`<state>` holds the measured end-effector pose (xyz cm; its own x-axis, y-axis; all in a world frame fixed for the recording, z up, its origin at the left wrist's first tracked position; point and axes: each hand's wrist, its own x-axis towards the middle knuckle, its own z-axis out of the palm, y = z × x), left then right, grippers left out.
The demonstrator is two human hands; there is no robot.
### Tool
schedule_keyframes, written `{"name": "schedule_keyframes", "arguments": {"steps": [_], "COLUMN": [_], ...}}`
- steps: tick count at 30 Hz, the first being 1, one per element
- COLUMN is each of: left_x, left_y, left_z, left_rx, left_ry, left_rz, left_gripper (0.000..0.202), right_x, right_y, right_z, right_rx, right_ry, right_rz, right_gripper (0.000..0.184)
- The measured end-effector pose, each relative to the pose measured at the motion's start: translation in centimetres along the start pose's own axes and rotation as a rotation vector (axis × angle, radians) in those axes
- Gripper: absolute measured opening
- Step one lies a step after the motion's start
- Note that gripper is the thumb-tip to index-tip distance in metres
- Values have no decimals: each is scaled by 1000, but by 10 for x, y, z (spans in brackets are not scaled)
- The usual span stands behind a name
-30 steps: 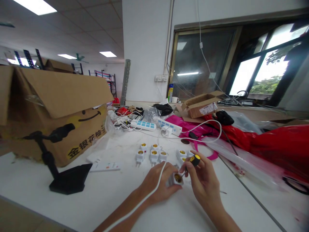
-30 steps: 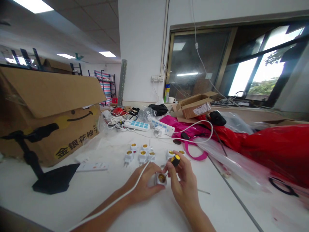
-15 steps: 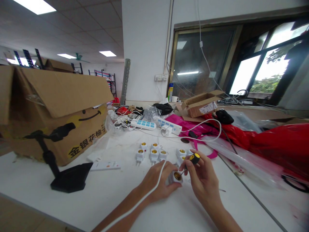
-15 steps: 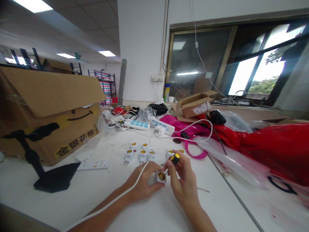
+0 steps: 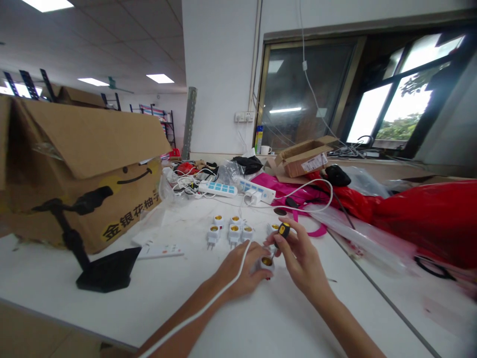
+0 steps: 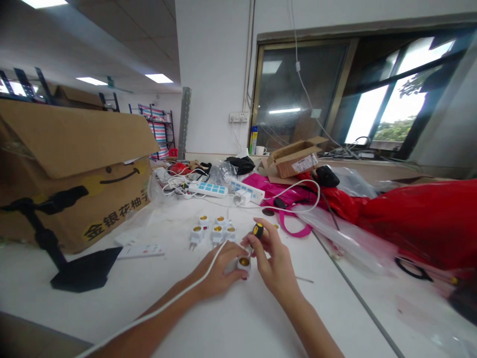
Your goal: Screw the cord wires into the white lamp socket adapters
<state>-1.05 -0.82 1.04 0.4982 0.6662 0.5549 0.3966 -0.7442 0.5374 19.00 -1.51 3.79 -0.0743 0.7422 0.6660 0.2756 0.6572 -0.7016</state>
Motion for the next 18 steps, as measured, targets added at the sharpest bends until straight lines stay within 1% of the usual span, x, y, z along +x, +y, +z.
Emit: {"name": "schedule_keyframes", "arguments": {"steps": [5, 7, 9, 10, 13, 14, 16, 18], "left_x": [0, 0, 0, 0, 1, 1, 0, 0], "left_y": [-1, -4, -6, -7, -8, -8, -7, -7], "left_z": [0, 2, 3, 4, 4, 4, 3, 2], "left_rx": [-36, -45, -51, -53, -57, -59, -63, -69], "left_ry": [-8, -3, 3, 5, 6, 6, 4, 1], "left_rz": [31, 42, 46, 45, 42, 40, 37, 35], "left_gripper": [30, 30, 31, 30, 31, 32, 33, 32], "right_x": [6, 14, 28, 37, 68, 78, 96, 110], "right_y": [-6, -15, -31, -40, -70, -80, -96, -109], "right_z": [-6, -12, -22, -27, -42, -44, -45, -40], "right_rx": [-152, -242, -340, -398, -599, -684, -864, -1025], "right_ry": [-3, -53, -182, -261, -547, -637, -811, -971], "right_rz": [20, 25, 40, 56, 122, 142, 176, 221], "right_gripper": [39, 40, 37, 32, 14, 11, 13, 18]}}
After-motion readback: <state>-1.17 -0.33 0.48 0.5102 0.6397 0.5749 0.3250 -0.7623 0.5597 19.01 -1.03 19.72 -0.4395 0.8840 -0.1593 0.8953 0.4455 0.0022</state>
